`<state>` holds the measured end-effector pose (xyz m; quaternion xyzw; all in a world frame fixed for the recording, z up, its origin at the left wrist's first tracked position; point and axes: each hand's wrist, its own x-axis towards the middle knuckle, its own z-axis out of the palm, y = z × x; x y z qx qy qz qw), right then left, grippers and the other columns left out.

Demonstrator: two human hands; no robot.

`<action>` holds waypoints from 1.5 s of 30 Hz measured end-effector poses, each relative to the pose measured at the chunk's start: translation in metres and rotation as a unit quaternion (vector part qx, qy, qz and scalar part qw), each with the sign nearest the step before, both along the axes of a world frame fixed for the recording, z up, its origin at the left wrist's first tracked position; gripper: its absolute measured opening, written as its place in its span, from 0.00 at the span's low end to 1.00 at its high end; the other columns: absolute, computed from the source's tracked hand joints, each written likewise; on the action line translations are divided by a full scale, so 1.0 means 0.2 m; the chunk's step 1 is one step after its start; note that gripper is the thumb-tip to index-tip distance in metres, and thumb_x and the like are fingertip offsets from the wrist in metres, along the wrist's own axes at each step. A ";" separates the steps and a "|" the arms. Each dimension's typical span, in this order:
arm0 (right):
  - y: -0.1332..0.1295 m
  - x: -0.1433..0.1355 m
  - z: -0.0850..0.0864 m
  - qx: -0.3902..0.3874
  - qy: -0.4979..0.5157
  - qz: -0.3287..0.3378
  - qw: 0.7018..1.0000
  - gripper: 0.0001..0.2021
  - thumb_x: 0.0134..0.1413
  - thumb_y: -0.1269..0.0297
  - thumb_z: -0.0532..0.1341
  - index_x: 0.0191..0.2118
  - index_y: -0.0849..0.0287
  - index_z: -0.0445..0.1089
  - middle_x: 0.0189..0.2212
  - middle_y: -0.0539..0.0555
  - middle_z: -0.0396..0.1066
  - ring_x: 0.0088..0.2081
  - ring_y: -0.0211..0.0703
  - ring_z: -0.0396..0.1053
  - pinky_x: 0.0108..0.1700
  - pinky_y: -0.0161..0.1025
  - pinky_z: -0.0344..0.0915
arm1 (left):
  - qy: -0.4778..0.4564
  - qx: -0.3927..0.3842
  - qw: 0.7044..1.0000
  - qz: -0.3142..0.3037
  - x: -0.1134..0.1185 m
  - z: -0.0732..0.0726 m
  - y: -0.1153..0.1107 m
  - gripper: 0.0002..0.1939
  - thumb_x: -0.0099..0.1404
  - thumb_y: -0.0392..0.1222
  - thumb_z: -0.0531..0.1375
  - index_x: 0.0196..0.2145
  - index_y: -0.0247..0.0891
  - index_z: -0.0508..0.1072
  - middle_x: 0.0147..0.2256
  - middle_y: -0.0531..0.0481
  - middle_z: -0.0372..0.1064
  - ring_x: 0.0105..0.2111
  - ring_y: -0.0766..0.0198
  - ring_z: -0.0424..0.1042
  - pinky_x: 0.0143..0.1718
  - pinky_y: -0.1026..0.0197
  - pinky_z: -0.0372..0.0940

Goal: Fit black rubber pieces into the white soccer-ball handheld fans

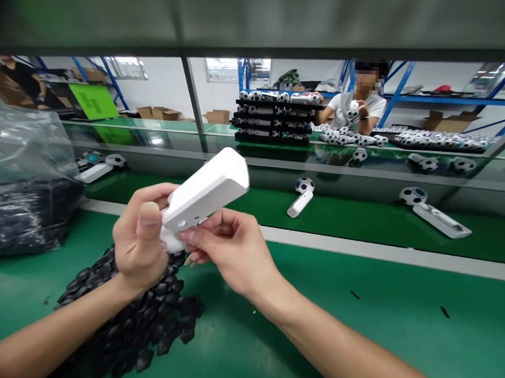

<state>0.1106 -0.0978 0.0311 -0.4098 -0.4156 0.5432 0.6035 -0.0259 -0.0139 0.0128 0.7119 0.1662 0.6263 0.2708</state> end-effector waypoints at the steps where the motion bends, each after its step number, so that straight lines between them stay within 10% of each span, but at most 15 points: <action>1: 0.00 0.00 0.00 -0.008 0.009 0.004 1.000 0.25 0.38 0.44 0.82 0.30 0.58 0.76 0.27 0.49 0.78 0.27 0.38 0.75 0.37 0.39 0.78 | 0.004 0.009 1.000 -0.007 0.00 0.01 -0.01 0.20 0.76 0.61 0.58 0.46 0.43 0.79 0.36 0.49 0.77 0.31 0.62 0.74 0.30 0.59 0.67; 15: 0.02 0.06 -0.03 -0.070 0.031 0.088 0.993 0.24 0.37 0.49 0.84 0.34 0.60 0.80 0.24 0.47 0.75 0.30 0.37 0.76 0.34 0.33 0.78 | 0.075 0.012 0.997 -0.008 0.03 0.09 -0.05 0.20 0.67 0.61 0.69 0.38 0.39 0.80 0.31 0.49 0.77 0.26 0.63 0.72 0.26 0.60 0.66; 22: 0.00 -0.01 -0.06 0.045 -0.062 -0.036 0.996 0.26 0.48 0.47 0.80 0.40 0.59 0.71 0.24 0.45 0.72 0.27 0.39 0.75 0.29 0.35 0.76 | 0.041 -0.021 0.999 -0.005 0.04 0.09 -0.06 0.22 0.67 0.61 0.69 0.38 0.38 0.79 0.29 0.51 0.74 0.24 0.66 0.72 0.22 0.63 0.62; 30: -0.01 0.11 -0.11 0.025 -0.182 0.029 0.982 0.21 0.53 0.48 0.78 0.35 0.58 0.73 0.25 0.47 0.77 0.26 0.38 0.74 0.31 0.35 0.71 | 0.012 -0.144 0.983 -0.113 0.06 0.11 0.00 0.27 0.60 0.67 0.72 0.34 0.37 0.79 0.25 0.51 0.73 0.21 0.66 0.69 0.20 0.62 0.62; 37: -0.10 0.02 -0.13 0.021 -0.640 0.187 0.745 0.01 0.65 0.66 0.72 0.42 0.54 0.83 0.40 0.51 0.84 0.43 0.47 0.81 0.38 0.38 0.60 | -0.090 -0.468 0.865 -0.159 0.00 0.28 0.14 0.19 0.77 0.61 0.57 0.44 0.42 0.75 0.26 0.52 0.71 0.21 0.61 0.73 0.16 0.63 0.62; 45: -0.17 -0.08 -0.12 0.044 -0.784 0.173 0.594 0.06 0.71 0.65 0.66 0.40 0.58 0.77 0.38 0.54 0.79 0.39 0.49 0.77 0.29 0.43 0.49 | -0.147 -0.598 0.765 -0.188 -0.02 0.33 0.17 0.23 0.77 0.61 0.54 0.35 0.40 0.71 0.21 0.50 0.69 0.20 0.61 0.72 0.16 0.65 0.62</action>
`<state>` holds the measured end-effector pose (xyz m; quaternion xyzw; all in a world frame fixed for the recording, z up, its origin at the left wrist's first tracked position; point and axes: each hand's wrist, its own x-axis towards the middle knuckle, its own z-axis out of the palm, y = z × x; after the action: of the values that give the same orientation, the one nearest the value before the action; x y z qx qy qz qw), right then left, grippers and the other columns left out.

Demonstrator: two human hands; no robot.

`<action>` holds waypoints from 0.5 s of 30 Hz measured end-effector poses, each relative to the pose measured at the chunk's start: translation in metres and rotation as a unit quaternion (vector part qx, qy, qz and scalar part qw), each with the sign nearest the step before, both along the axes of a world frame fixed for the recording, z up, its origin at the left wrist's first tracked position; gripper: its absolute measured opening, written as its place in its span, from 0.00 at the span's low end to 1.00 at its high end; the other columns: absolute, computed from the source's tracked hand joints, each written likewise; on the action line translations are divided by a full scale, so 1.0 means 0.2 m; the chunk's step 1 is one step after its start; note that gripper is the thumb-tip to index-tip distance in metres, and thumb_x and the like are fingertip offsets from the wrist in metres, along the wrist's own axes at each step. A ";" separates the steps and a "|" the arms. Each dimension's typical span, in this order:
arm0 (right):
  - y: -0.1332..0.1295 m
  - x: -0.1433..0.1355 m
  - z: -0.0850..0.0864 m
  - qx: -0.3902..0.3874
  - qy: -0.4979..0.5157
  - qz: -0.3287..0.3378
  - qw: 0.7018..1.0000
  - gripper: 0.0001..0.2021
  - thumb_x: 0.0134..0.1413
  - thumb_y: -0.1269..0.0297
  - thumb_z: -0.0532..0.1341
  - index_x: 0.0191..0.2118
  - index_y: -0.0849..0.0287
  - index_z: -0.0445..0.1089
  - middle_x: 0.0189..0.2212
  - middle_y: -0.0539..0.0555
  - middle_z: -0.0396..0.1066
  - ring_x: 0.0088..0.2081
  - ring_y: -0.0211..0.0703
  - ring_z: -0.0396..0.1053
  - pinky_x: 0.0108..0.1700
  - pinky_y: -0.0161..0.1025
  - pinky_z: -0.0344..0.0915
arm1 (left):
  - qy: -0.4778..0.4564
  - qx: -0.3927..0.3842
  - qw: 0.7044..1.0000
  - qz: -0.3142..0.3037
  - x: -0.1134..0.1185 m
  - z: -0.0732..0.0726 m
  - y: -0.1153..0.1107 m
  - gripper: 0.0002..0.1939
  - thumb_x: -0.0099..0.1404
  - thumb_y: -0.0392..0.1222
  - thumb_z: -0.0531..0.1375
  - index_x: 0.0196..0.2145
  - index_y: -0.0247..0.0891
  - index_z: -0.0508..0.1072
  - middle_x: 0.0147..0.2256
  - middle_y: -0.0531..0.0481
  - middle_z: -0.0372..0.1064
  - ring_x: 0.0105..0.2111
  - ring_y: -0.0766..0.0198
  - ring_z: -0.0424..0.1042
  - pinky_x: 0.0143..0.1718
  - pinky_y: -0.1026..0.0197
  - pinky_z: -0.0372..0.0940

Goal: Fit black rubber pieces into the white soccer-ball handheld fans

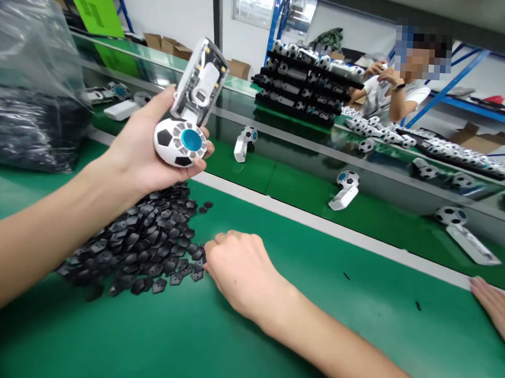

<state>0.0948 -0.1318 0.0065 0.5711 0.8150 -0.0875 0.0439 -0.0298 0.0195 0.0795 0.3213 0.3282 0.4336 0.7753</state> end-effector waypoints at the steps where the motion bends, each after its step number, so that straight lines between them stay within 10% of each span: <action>1: 0.00 -0.01 0.00 0.009 -0.015 0.015 1.000 0.06 0.72 0.67 0.65 0.40 0.59 0.77 0.37 0.55 0.79 0.39 0.49 0.77 0.29 0.43 0.49 | -0.003 0.001 1.000 -0.007 0.00 0.00 -0.01 0.23 0.77 0.61 0.54 0.35 0.40 0.72 0.21 0.50 0.69 0.20 0.61 0.72 0.16 0.65 0.62; 7: -0.02 -0.10 -0.06 0.073 -0.092 0.110 0.987 0.10 0.67 0.81 0.61 0.35 0.63 0.75 0.31 0.60 0.77 0.35 0.50 0.75 0.28 0.42 0.57 | -0.021 0.002 0.999 -0.032 0.00 -0.03 -0.02 0.23 0.78 0.60 0.55 0.37 0.38 0.73 0.22 0.49 0.70 0.19 0.60 0.73 0.17 0.65 0.63; 15: 0.01 -0.04 -0.36 0.317 -0.026 0.152 0.936 0.12 0.65 0.74 0.63 0.29 0.57 0.66 0.25 0.56 0.73 0.27 0.47 0.72 0.26 0.40 0.59 | -0.034 -0.065 0.997 -0.026 0.00 -0.07 -0.04 0.25 0.78 0.59 0.55 0.34 0.34 0.73 0.24 0.49 0.71 0.20 0.60 0.73 0.16 0.62 0.68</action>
<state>0.0869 -0.1298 -0.0652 0.4265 0.8763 0.1978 -0.1053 -0.0302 0.0124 0.0646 0.2634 0.3210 0.4017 0.8162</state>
